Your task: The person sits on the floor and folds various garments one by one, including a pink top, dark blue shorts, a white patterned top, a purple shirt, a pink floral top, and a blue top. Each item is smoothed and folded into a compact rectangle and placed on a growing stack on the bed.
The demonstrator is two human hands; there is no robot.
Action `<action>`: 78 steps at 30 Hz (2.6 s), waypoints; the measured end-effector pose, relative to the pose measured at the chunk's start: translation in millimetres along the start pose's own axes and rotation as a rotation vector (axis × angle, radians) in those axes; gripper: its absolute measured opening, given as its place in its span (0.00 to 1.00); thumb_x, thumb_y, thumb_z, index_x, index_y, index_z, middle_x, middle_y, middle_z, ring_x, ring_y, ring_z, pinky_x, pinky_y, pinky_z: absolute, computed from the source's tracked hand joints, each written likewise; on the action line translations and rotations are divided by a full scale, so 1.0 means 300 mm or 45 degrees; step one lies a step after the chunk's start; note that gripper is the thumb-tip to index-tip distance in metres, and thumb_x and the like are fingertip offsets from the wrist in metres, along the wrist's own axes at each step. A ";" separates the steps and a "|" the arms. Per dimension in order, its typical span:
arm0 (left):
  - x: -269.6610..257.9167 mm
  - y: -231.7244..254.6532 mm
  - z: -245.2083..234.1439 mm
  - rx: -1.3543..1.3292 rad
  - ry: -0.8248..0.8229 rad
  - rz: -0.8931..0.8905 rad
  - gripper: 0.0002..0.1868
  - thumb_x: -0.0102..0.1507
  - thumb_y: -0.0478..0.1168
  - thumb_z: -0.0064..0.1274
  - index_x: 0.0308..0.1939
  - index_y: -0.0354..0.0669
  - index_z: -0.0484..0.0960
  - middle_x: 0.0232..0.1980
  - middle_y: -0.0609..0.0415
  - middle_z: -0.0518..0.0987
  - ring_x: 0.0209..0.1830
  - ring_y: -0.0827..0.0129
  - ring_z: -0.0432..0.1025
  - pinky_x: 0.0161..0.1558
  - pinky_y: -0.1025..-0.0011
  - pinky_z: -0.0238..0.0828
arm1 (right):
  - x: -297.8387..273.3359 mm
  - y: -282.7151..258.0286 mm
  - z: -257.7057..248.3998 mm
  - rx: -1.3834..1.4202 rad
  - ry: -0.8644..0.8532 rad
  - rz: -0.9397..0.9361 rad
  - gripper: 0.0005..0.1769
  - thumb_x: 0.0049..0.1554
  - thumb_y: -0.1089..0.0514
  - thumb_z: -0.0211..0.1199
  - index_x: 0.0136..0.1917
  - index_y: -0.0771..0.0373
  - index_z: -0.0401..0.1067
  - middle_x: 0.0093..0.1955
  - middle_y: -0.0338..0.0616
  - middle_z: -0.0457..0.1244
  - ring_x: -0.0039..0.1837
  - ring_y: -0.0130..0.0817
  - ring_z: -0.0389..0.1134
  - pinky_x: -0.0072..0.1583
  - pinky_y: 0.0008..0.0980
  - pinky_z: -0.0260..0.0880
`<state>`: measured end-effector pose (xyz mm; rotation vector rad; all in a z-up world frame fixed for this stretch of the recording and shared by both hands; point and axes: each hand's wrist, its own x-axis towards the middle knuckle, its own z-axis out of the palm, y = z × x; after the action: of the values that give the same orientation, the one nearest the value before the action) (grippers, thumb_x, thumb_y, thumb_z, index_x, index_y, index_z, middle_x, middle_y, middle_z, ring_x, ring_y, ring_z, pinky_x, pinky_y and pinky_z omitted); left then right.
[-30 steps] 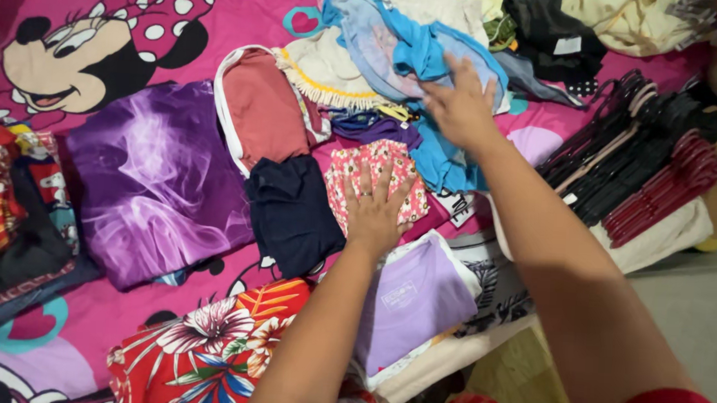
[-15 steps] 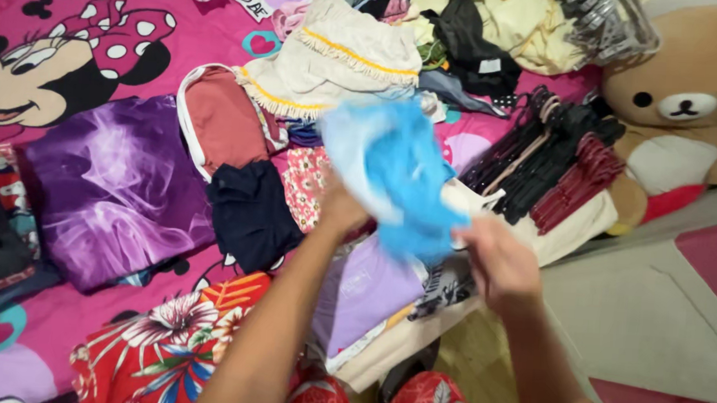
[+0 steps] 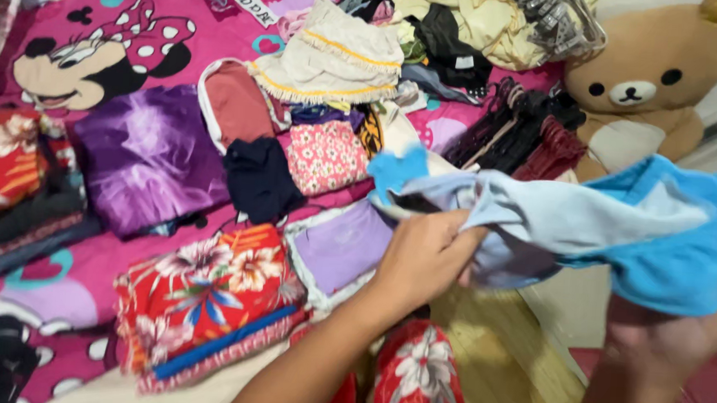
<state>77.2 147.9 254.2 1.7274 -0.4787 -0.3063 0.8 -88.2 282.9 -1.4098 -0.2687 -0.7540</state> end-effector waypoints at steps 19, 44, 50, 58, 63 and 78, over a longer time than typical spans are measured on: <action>-0.164 -0.158 0.378 -1.121 -0.438 -0.275 0.28 0.76 0.51 0.38 0.51 0.25 0.80 0.45 0.44 0.86 0.40 0.67 0.78 0.49 0.70 0.74 | -0.774 0.357 -0.194 -0.402 -0.004 1.209 0.15 0.64 0.60 0.58 0.61 0.69 0.72 0.54 0.44 0.65 0.53 0.34 0.62 0.54 0.37 0.63; -0.471 -0.362 0.436 0.511 0.005 0.634 0.27 0.61 0.37 0.56 0.65 0.50 0.72 0.63 0.48 0.78 0.62 0.53 0.73 0.66 0.58 0.64 | -0.520 0.040 -0.176 0.787 0.446 0.909 0.29 0.71 0.46 0.42 0.75 0.69 0.61 0.74 0.52 0.62 0.76 0.44 0.63 0.77 0.47 0.59; -0.408 -0.347 0.454 -0.075 0.122 0.520 0.13 0.63 0.38 0.54 0.51 0.40 0.81 0.56 0.48 0.79 0.55 0.60 0.75 0.58 0.65 0.72 | -0.498 0.050 -0.171 0.677 0.368 0.953 0.28 0.71 0.45 0.40 0.73 0.66 0.61 0.71 0.51 0.62 0.71 0.45 0.65 0.73 0.51 0.63; -0.343 -0.280 0.437 -0.429 -0.055 -0.146 0.25 0.68 0.58 0.54 0.43 0.36 0.84 0.35 0.54 0.81 0.33 0.78 0.72 0.38 0.73 0.72 | -0.651 0.154 -0.114 0.090 0.008 0.933 0.16 0.65 0.63 0.60 0.65 0.69 0.68 0.58 0.44 0.67 0.57 0.31 0.68 0.59 0.32 0.70; -0.296 -0.316 0.415 -0.529 0.011 -0.311 0.30 0.67 0.65 0.42 0.51 0.42 0.77 0.39 0.54 0.80 0.34 0.72 0.77 0.39 0.71 0.77 | -0.636 0.196 -0.188 0.127 0.239 0.995 0.12 0.67 0.57 0.55 0.60 0.65 0.71 0.53 0.41 0.69 0.53 0.31 0.70 0.55 0.32 0.72; -0.203 -0.426 0.240 1.027 -0.441 -0.200 0.15 0.60 0.41 0.54 0.49 0.44 0.88 0.49 0.41 0.85 0.48 0.55 0.79 0.54 0.60 0.75 | -0.450 0.055 -0.474 -0.182 0.794 0.576 0.12 0.74 0.51 0.54 0.53 0.60 0.67 0.46 0.39 0.62 0.46 0.32 0.67 0.49 0.35 0.73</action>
<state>9.8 134.7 111.0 2.5194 -0.7900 -0.5851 -126.1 -181.2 165.0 -1.2336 0.5797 -0.7995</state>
